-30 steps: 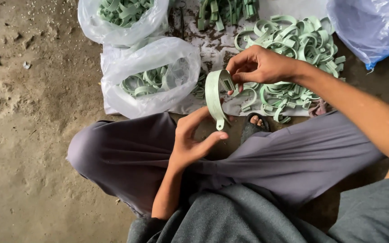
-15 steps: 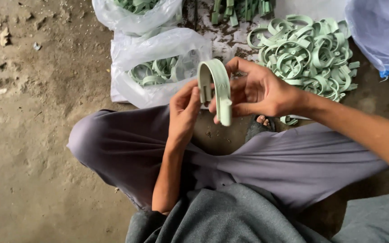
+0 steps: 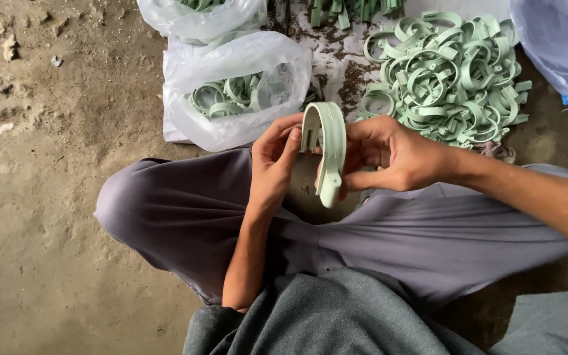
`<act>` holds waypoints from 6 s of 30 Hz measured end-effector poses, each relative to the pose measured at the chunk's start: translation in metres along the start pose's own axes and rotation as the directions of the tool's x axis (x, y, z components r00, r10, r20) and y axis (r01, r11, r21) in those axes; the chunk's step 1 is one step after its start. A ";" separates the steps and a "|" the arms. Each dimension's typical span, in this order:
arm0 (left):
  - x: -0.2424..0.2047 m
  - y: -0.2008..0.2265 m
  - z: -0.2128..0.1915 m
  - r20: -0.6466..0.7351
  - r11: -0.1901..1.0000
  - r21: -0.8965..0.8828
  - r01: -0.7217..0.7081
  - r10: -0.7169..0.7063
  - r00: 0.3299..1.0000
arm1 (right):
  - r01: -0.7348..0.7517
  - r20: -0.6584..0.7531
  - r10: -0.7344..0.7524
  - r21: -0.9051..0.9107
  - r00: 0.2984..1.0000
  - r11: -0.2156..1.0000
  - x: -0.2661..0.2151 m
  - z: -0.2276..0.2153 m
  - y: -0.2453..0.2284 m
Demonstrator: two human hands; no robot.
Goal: Sorting and inspecting curved green plastic components and placing them into plastic bags while sitting on the floor.
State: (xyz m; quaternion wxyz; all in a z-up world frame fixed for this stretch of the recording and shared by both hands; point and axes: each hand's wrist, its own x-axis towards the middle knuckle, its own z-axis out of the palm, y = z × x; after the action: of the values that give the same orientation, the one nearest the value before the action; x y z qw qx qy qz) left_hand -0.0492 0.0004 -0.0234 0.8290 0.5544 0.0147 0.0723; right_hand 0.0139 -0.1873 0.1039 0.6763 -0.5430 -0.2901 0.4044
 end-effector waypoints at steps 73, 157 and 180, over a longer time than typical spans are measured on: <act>-0.062 0.038 -0.064 0.300 0.172 0.920 -0.352 -0.887 0.352 | -0.005 0.045 0.231 -0.978 0.972 0.210 -0.068 -0.247 0.322; 0.019 -0.006 -0.007 -0.360 0.959 0.283 -0.009 0.115 0.926 | 0.314 0.340 -0.317 -0.940 0.885 -0.133 0.241 -0.077 0.296; 0.010 0.029 0.024 -0.180 0.949 0.290 0.128 -0.077 0.981 | -0.545 -0.530 -0.144 -0.832 0.836 -0.105 -0.075 -0.316 0.286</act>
State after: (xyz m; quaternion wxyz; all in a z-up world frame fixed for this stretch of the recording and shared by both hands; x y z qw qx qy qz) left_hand -0.0396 -0.0088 0.0131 0.7338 0.6641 0.1235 0.0721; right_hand 0.1726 -0.3860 -0.2463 0.0330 -0.9730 -0.2272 0.0222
